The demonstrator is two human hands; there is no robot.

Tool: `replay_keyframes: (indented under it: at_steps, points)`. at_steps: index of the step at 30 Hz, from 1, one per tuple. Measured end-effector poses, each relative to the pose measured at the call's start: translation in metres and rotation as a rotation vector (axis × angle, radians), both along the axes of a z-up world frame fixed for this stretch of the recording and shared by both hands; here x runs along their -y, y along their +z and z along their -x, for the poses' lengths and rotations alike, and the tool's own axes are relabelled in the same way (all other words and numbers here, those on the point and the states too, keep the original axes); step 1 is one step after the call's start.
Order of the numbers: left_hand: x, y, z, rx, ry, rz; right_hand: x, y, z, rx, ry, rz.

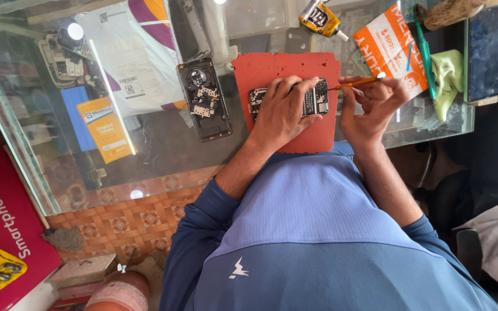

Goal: The person uses a screwdriver to remove screws from a disassembled smartphone placed on a red mat. They detach and reattach internal components, including the motherboard and battery, and handle the phone's back cover and camera module.

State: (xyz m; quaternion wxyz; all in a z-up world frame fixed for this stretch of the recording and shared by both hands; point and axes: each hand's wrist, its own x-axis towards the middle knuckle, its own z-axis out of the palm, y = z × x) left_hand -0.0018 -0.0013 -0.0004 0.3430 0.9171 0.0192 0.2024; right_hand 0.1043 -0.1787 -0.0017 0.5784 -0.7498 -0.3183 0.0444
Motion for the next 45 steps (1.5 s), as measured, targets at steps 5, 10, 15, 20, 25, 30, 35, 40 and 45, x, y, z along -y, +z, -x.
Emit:
replay_keyframes:
  at_steps: [5, 10, 15, 20, 25, 30, 35, 40, 45]
  points:
    - [-0.003, 0.000, 0.002, 0.005, 0.006, -0.054, -0.001, -0.009, -0.010, -0.442, -0.013, -0.257]
    - [-0.007, 0.003, 0.008, -0.032, 0.040, -0.062, -0.003, -0.020, -0.012, -0.611, -0.006, -0.338]
    - [-0.019, 0.008, 0.021, -0.028, 0.065, -0.067, -0.016, -0.022, -0.003, -0.590, 0.053, -0.326]
    - [-0.028, 0.010, 0.033, -0.036, 0.119, -0.046, -0.038, -0.020, 0.002, -0.540, 0.148, -0.284]
    - [-0.027, 0.005, 0.038, -0.021, 0.175, -0.018, -0.045, -0.016, 0.002, -0.449, 0.171, -0.246]
    - [-0.026, 0.000, 0.038, -0.014, 0.188, -0.016, -0.028, -0.011, -0.008, -0.350, 0.138, -0.181]
    - [-0.033, -0.002, 0.039, 0.007, 0.118, -0.072, -0.019, -0.013, -0.001, -0.340, 0.116, -0.095]
    - [-0.039, -0.001, 0.039, -0.013, 0.109, -0.021, -0.019, -0.014, 0.005, -0.270, 0.163, -0.105]
    - [-0.039, 0.003, 0.041, -0.018, 0.116, -0.050, -0.028, -0.008, 0.006, -0.345, 0.088, -0.041]
